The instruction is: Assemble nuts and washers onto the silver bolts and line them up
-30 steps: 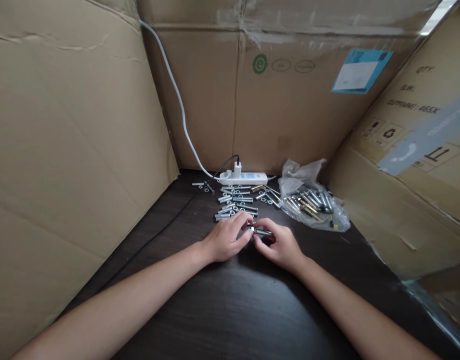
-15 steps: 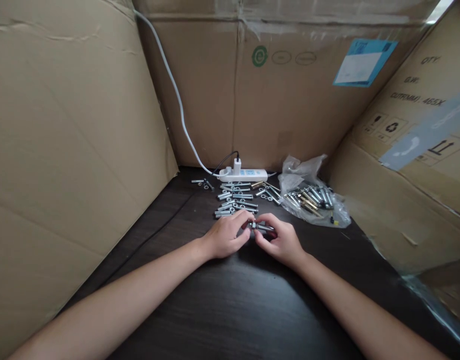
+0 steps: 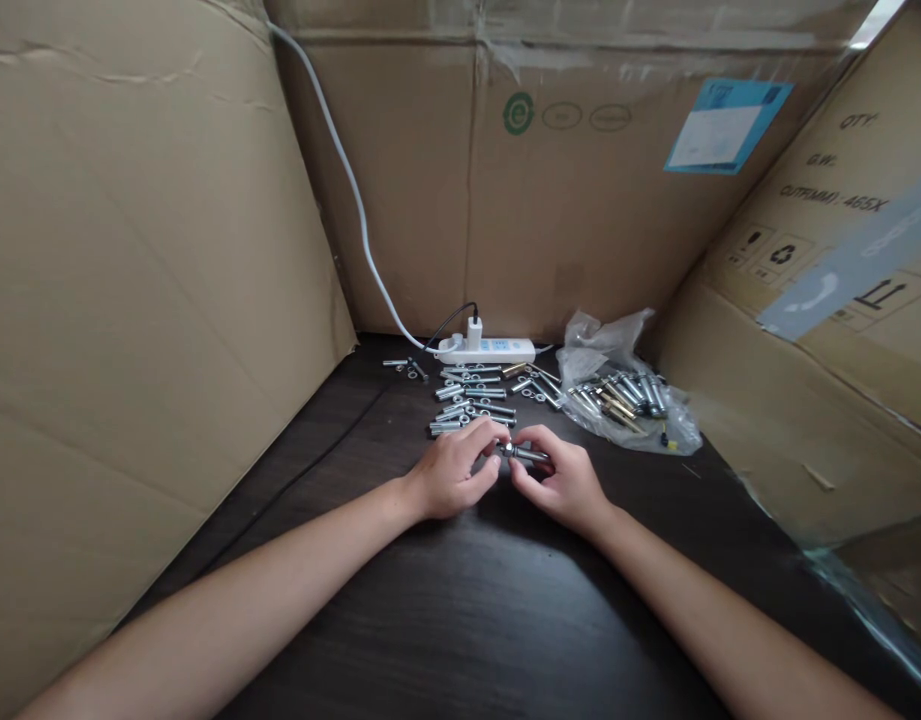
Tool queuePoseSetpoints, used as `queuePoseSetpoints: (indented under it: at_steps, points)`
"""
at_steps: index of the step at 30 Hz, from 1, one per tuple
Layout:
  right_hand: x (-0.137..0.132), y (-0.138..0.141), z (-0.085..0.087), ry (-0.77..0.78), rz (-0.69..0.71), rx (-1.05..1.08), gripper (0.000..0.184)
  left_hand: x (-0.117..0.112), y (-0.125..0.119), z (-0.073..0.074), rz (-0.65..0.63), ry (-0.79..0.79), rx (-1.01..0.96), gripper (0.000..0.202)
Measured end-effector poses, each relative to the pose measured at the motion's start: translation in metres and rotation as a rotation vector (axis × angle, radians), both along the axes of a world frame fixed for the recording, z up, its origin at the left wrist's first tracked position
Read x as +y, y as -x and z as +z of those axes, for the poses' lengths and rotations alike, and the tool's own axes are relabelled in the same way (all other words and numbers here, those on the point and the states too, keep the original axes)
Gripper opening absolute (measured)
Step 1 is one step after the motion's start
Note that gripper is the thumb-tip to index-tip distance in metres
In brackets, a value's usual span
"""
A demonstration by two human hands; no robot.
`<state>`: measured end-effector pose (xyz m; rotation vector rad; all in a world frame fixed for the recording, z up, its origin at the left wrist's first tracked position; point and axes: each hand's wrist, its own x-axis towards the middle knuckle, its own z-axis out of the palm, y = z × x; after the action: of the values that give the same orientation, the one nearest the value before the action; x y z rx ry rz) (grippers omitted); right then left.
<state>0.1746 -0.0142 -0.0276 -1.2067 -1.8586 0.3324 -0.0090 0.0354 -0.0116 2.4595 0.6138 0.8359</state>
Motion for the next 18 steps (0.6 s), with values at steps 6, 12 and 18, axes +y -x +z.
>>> queuePoseSetpoints:
  at_steps: [6, 12, 18]
  points:
    - [-0.0002, -0.0002, -0.0006, -0.001, -0.007, -0.014, 0.016, 0.0013, -0.002, 0.0002, 0.037, 0.014, 0.075, 0.011]
    - [-0.0003, 0.0, -0.0016, 0.029, -0.024, 0.0, 0.015, 0.0002, -0.0007, -0.0011, 0.094, -0.024, -0.016, 0.021]
    - [-0.0005, -0.0007, -0.003, 0.05, -0.053, -0.033, 0.016, -0.0016, -0.0014, 0.0009, 0.015, -0.051, 0.008, 0.021]
